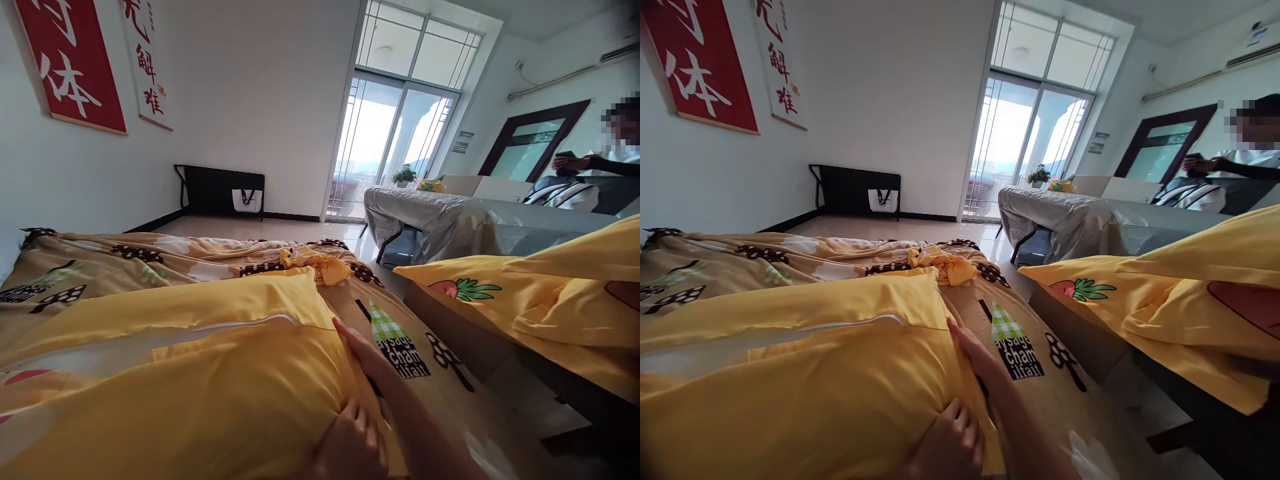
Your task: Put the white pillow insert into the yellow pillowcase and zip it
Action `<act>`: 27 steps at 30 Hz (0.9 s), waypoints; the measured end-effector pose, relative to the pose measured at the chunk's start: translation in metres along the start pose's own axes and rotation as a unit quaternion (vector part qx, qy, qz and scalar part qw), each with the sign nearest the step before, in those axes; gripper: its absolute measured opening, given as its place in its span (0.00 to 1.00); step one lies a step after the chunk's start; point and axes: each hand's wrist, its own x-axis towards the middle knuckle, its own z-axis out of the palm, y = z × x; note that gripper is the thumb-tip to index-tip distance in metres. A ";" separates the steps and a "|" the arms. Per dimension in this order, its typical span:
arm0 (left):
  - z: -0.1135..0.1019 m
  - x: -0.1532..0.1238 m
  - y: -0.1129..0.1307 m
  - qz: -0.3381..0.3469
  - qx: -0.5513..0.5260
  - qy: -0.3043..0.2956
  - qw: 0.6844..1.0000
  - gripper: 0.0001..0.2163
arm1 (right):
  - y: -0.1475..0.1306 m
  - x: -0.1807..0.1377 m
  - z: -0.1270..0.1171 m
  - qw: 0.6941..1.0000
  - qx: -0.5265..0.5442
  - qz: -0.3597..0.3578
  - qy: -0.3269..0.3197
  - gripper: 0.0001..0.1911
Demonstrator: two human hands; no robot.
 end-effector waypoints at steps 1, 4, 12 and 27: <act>0.003 -0.004 -0.002 0.004 0.022 0.002 1.000 0.12 | 0.000 0.006 0.011 1.000 -0.008 -0.014 0.020 0.24; 0.013 -0.022 -0.015 0.021 0.090 0.010 0.996 0.12 | -0.002 0.017 0.037 0.998 -0.011 -0.039 0.054 0.24; -0.086 -0.032 -0.137 0.096 0.075 0.149 0.981 0.15 | -0.108 0.007 0.078 0.984 0.057 -0.158 0.060 0.23; -0.167 -0.186 -0.168 -0.112 0.130 0.132 0.976 0.13 | -0.050 -0.033 0.059 0.993 -0.041 -0.092 -0.052 0.15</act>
